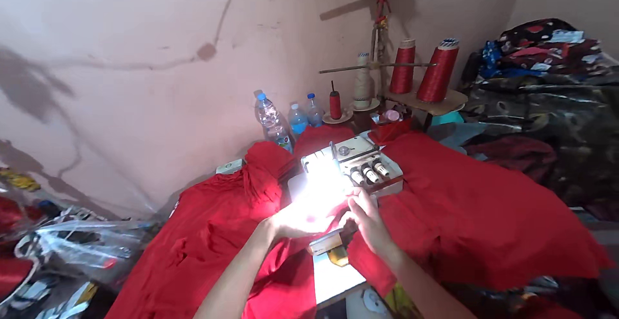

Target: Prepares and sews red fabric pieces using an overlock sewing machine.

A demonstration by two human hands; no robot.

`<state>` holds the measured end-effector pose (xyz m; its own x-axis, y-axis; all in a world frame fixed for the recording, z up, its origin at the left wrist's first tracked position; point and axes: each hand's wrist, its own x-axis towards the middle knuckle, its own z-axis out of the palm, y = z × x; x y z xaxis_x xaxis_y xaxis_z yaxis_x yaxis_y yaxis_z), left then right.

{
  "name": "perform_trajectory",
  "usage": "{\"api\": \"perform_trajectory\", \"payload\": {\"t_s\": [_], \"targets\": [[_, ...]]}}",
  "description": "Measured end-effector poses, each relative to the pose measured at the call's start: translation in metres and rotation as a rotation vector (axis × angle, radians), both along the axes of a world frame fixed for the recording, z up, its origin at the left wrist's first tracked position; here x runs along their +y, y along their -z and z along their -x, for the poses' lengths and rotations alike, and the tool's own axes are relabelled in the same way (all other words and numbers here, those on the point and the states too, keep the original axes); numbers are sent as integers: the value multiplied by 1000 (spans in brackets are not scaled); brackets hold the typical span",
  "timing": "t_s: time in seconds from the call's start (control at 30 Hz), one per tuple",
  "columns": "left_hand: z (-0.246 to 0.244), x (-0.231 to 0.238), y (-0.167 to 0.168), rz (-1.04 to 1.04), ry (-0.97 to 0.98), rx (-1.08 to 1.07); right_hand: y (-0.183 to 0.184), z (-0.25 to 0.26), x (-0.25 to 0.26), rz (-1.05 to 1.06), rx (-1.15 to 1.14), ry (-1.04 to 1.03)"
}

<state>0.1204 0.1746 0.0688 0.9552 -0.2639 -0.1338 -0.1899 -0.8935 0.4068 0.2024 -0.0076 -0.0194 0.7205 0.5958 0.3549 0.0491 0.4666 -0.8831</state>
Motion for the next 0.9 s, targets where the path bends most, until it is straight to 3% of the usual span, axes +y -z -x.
{"api": "perform_trajectory", "payload": {"t_s": [0.13,0.3,0.47,0.6,0.7,0.8,0.9], "targets": [[17,-55,-51,-87,-334,169,7,21,8,248,-347,50],[2,-16,1,-413,-285,83,-3,12,-2,417,-278,-71],[-3,-15,-1,-118,-164,72,-10,8,-9,497,-207,-145],[7,-20,-14,104,-106,79,-1,6,-2,427,-186,-138],[9,-12,-4,58,-101,25,-5,6,0,444,-175,-160],[11,-10,-4,-20,-206,181,-10,4,-3,453,-330,-110],[8,-6,-5,-74,-345,87,-14,0,-13,570,-639,231]]}}
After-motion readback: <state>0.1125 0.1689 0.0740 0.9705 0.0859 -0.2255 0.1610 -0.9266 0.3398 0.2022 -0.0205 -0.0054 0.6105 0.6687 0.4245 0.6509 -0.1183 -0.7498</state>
